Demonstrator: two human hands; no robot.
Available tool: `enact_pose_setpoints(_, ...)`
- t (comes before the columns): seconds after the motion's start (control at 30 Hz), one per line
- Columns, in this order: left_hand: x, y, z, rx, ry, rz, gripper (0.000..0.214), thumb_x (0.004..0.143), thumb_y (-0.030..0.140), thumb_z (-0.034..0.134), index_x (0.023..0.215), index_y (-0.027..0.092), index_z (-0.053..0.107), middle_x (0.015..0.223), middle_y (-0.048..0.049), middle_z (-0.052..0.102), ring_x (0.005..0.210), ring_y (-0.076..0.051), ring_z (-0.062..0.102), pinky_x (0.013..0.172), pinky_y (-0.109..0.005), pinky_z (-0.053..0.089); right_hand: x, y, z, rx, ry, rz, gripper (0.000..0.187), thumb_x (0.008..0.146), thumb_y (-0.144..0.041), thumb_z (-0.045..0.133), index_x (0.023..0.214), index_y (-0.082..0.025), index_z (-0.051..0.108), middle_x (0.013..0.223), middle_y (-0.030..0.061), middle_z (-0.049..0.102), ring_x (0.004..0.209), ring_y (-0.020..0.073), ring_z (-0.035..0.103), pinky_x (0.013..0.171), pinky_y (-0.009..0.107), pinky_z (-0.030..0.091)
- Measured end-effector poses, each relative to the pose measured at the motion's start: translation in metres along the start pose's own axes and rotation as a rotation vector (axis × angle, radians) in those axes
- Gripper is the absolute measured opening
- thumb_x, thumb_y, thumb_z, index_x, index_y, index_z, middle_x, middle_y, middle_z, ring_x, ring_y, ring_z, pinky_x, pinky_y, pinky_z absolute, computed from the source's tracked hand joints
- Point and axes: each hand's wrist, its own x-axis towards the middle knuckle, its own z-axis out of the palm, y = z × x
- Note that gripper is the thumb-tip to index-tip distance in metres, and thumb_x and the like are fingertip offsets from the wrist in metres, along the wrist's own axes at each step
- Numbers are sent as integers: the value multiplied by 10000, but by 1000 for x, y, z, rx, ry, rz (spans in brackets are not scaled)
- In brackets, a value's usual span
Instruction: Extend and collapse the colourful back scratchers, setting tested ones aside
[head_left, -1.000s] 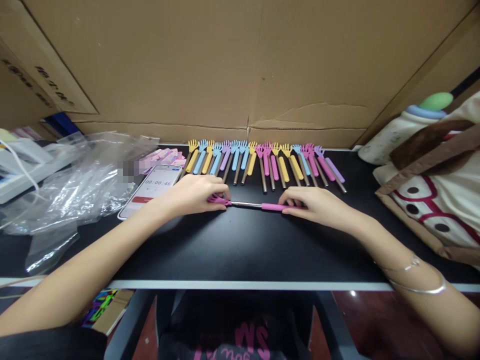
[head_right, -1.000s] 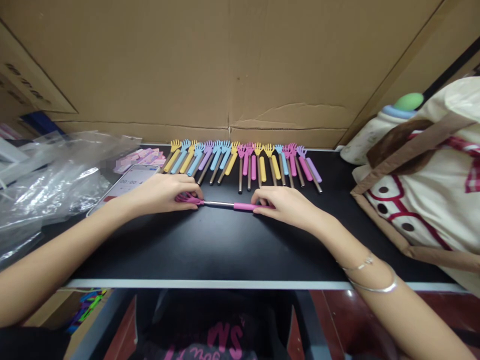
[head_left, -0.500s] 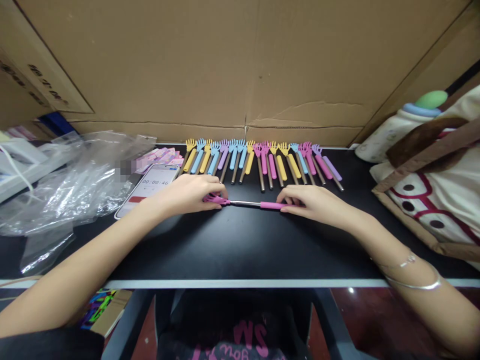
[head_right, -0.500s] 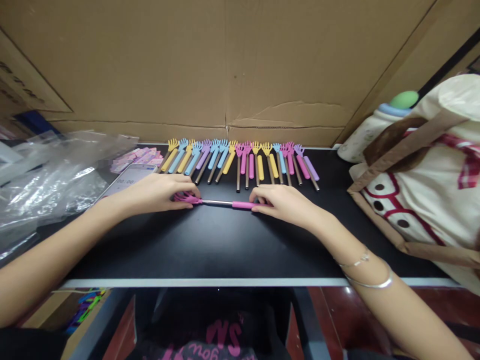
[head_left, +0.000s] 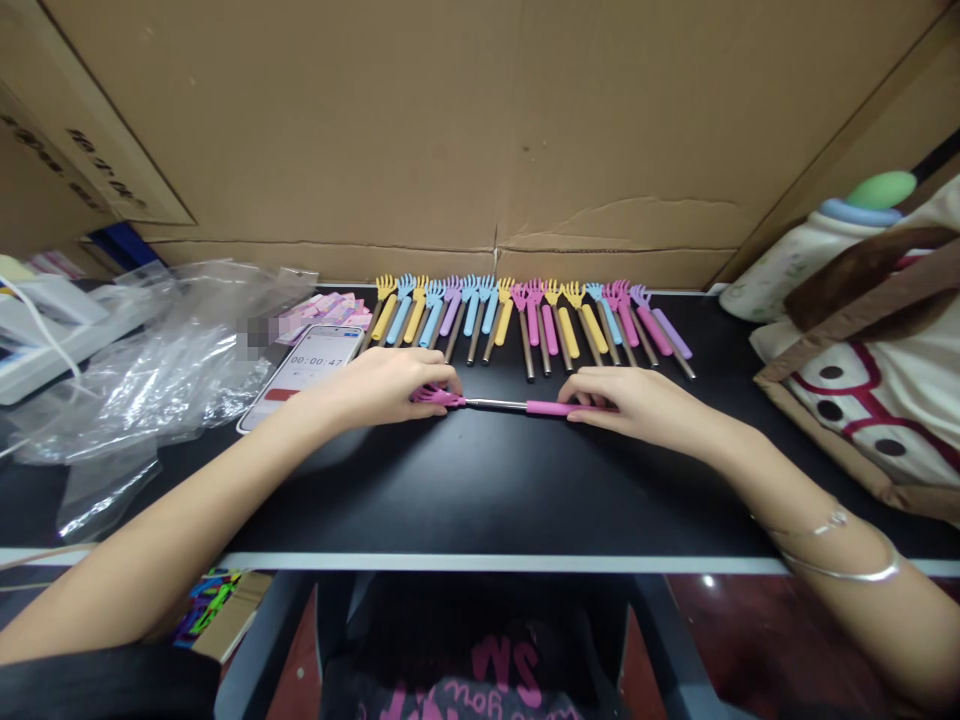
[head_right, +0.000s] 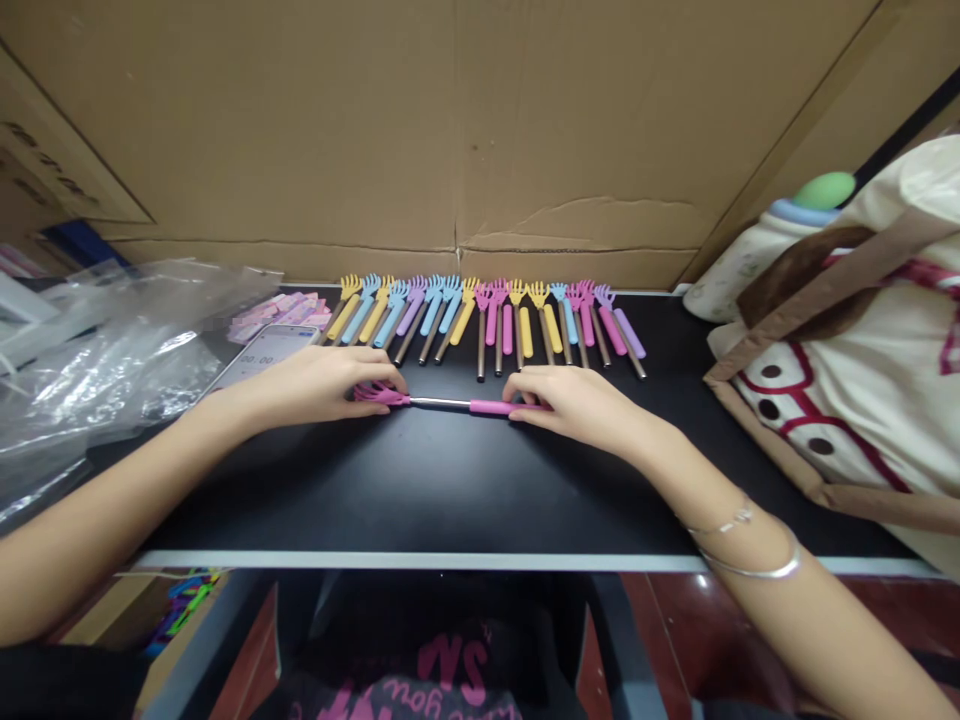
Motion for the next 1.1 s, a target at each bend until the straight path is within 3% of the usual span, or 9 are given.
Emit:
enact_pose_setpoints(0.67, -2, -9, -11, -92, -148, -31, 297, 847, 437, 580, 1128, 340, 579, 1145, 47, 608, 1009, -150, 584, 755, -210, 389, -3, 6, -5, -36, -32, 15, 143, 838, -315, 538, 942, -234, 593, 864, 7, 627, 715, 140, 557, 606, 237, 359)
enact_pose_setpoints(1.1, -3, -9, -11, -92, -176, -73, 315, 832, 466, 603, 1111, 323, 567, 1135, 34, 583, 983, -156, 577, 718, -214, 377, -3, 7, -3, -8, -34, 1, 134, 847, -307, 530, 948, -232, 577, 860, 6, 610, 715, 136, 538, 611, 238, 354)
